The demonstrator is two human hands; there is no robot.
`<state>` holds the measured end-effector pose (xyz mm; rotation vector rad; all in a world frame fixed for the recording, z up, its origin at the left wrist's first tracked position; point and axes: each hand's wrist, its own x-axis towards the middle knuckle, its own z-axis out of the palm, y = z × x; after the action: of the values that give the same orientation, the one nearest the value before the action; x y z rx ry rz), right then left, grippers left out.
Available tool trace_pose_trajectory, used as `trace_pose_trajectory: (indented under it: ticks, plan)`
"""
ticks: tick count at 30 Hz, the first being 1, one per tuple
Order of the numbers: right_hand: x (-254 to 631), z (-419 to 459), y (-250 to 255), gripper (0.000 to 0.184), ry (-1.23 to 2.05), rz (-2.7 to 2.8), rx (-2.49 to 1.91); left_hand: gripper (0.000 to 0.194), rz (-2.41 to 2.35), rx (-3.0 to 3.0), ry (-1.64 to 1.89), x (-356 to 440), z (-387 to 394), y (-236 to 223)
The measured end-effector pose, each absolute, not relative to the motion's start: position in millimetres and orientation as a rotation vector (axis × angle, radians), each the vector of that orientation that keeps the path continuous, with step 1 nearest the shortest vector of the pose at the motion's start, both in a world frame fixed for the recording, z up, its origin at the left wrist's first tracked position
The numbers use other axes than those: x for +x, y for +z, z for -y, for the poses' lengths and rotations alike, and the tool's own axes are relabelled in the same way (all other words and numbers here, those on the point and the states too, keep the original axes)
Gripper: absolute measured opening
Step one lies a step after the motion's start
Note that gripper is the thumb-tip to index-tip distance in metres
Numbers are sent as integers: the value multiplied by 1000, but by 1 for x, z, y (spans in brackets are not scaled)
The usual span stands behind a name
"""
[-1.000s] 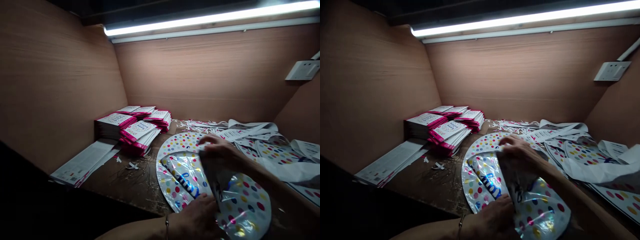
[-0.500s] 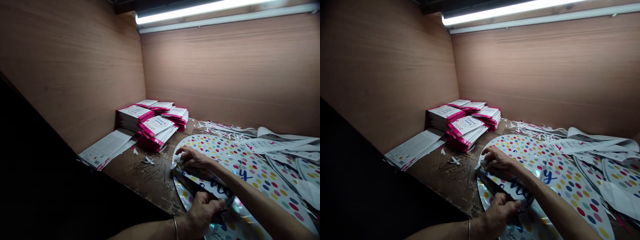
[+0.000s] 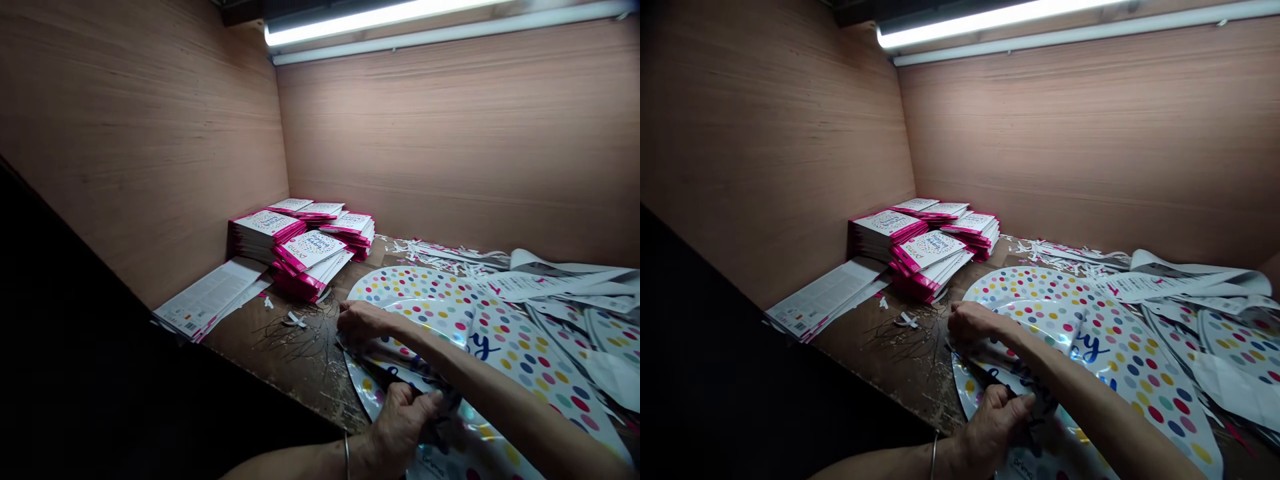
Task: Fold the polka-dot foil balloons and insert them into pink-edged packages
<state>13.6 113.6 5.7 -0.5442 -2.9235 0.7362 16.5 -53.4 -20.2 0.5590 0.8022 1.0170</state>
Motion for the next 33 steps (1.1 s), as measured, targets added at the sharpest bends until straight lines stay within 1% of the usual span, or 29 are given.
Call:
trace_pose_trajectory:
  ticks: [1, 2, 5, 7, 10, 12, 13, 16, 17, 19, 20, 21, 23, 25, 27, 29, 30, 31, 32, 33]
  plan:
    - [17, -118, 10, 12, 733, 2925, -569, 48, -806, 588, 1011, 16, 55, -18]
    - [23, -123, 15, 5, 725, 2918, -606, 47, -809, 623, 1003, 16, 57, -16]
    - [45, -138, 27, 7, 703, 2852, -725, 46, -815, 694, 973, 16, 59, -14]
    - [60, -143, 29, 11, 721, 2808, -775, 49, -836, 710, 942, 17, 58, -15]
    - [73, -138, 22, 15, 773, 2768, -837, 56, -857, 736, 902, 19, 57, -15]
    - [74, -129, 14, 16, 789, 2756, -872, 56, -849, 742, 891, 20, 57, -12]
    - [73, -125, 11, 19, 796, 2755, -878, 56, -848, 748, 887, 19, 58, -10]
    - [71, -117, 4, 36, 829, 2762, -871, 52, -860, 800, 863, 18, 59, -7]
    - [71, -117, 3, 35, 845, 2766, -866, 50, -868, 826, 852, 18, 60, -6]
    - [72, -119, 2, 21, 852, 2758, -857, 48, -872, 896, 830, 16, 63, -6]
    - [75, -122, 4, 17, 836, 2738, -852, 47, -865, 946, 815, 15, 66, -6]
    - [78, -125, 8, 20, 806, 2705, -847, 47, -862, 1017, 799, 14, 68, -6]
    - [91, -131, 26, 22, 698, 2591, -855, 45, -893, 1229, 768, 9, 70, -5]
    - [113, -132, 59, 24, 539, 2425, -884, 43, -992, 1559, 758, -2, 63, 0]
    - [141, -121, 101, 26, 361, 2244, -904, 45, -1077, 1994, 749, -19, 44, 11]
    - [168, -94, 137, 22, 154, 2094, -879, 51, -1037, 2461, 701, -42, 14, 28]
    - [180, -75, 148, 16, 15, 2029, -856, 51, -968, 2667, 647, -55, -4, 38]
    - [189, -54, 151, 10, -223, 1972, -792, 50, -886, 2834, 617, -67, -20, 49]
    - [195, -32, 146, 9, -423, 1996, -762, 47, -746, 2961, 557, -80, -33, 60]
    - [199, -11, 135, 16, -556, 2087, -731, 41, -611, 3027, 527, -90, -43, 69]
